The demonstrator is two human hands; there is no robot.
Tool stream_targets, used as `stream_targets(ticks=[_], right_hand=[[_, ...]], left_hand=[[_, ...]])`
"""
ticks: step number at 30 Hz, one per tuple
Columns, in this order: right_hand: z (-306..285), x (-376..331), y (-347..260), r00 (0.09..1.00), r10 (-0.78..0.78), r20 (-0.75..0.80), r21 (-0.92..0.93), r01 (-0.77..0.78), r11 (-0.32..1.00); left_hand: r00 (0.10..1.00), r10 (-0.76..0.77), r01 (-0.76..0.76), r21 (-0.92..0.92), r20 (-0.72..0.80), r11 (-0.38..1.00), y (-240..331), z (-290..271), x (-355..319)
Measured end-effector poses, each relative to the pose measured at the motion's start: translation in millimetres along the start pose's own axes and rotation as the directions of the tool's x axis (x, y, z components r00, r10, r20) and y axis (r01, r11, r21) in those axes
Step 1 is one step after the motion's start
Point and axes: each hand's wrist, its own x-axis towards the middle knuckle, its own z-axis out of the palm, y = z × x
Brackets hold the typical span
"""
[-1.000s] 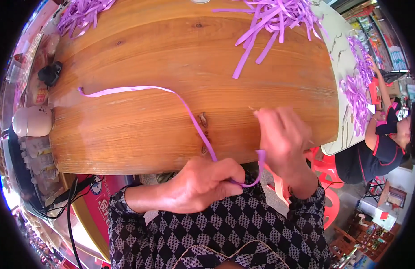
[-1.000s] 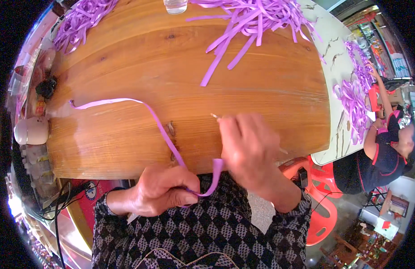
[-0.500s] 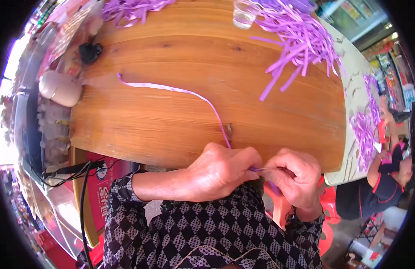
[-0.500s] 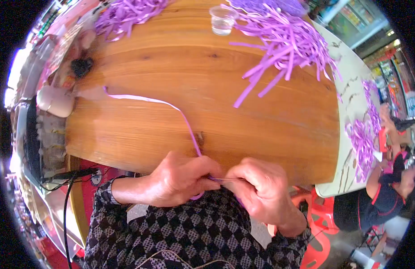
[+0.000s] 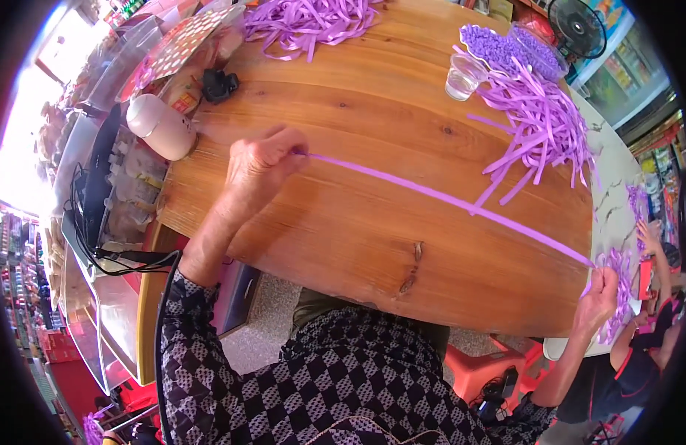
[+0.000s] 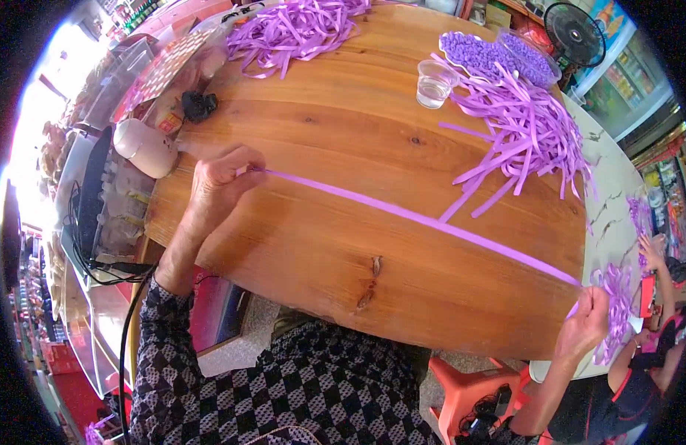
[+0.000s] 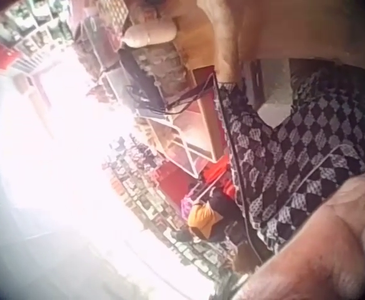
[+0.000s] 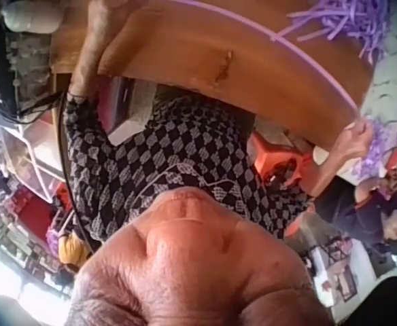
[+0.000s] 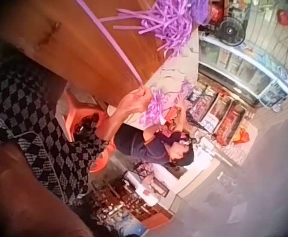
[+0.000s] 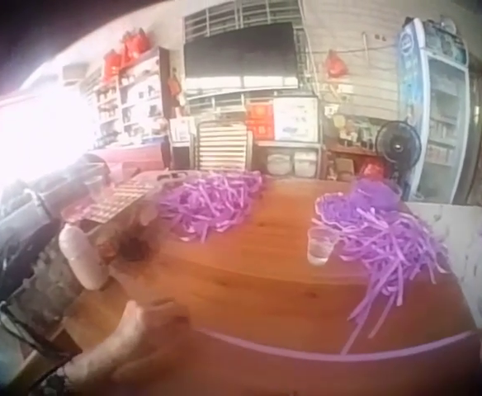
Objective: The person ties knots in a purple ribbon by hand, pulling the ribbon taut to tighten each knot. They repeat this process on another ribbon, forming a series of knots along the length of the material.
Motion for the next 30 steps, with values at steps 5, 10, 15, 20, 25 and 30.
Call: stream_targets(ticks=[5,10,15,20,25,30], right_hand=[[13,-13,12,0.98,0.134,0.149,0.128,-0.154,0.98],[19,-14,6,0.929,0.223,0.295,0.139,-0.273,0.952],[27,-12,3,0.887,0.245,0.392,0.115,-0.312,0.943],[21,-5,-22,0.889,0.181,0.42,-0.052,-0.176,0.983],[5,-6,-37,0.95,0.015,0.311,0.101,-0.048,0.994],[31,-1,-45,0.94,-0.177,0.292,0.303,0.085,0.949]], left_hand=[[0.937,-0.308,0.326,-0.101,0.163,0.94,-6,-3,-12],[0.944,-0.329,0.325,-0.164,0.002,0.931,-11,-15,-29],[0.915,-0.394,0.369,-0.216,-0.086,0.904,-29,-19,-58],[0.988,-0.087,0.098,0.076,-0.126,0.992,2,-5,-63],[0.965,0.264,-0.263,0.091,0.003,0.96,45,23,-42],[0.901,0.404,-0.408,-0.007,0.158,0.913,72,41,-32]])
